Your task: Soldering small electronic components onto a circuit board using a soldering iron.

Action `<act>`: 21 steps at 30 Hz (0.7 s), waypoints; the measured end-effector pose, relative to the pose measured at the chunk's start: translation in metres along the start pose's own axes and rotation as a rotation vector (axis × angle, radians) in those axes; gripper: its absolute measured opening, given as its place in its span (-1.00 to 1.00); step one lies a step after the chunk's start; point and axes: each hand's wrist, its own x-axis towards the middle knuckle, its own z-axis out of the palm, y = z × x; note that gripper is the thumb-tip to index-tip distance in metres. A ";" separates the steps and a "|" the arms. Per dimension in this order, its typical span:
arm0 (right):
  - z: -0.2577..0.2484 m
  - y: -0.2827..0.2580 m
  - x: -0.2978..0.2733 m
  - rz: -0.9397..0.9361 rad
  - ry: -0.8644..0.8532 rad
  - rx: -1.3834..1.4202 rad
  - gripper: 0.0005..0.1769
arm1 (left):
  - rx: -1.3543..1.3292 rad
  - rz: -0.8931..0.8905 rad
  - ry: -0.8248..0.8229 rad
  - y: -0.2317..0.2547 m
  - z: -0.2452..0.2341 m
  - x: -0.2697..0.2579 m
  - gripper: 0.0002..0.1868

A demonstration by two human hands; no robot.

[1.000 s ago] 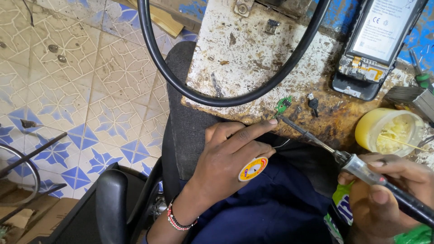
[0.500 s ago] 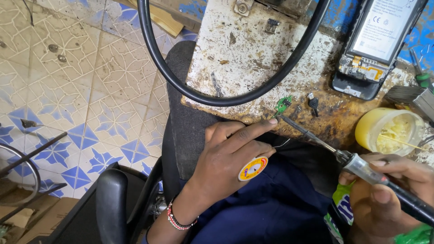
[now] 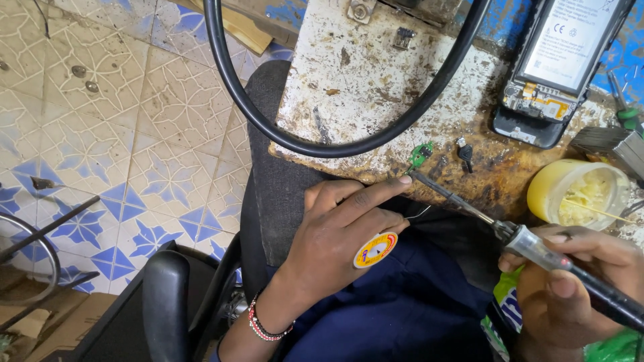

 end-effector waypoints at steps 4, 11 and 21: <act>0.004 -0.003 0.002 -0.013 0.001 -0.062 -0.47 | 0.006 -0.007 -0.012 0.000 0.000 -0.001 -0.89; 0.008 -0.004 0.004 -0.055 0.041 -0.069 -0.40 | -0.002 -0.003 -0.008 0.000 0.000 0.000 -0.90; 0.007 -0.001 0.000 -0.021 0.046 -0.007 -0.42 | -0.006 -0.014 -0.011 0.000 0.000 -0.001 -0.89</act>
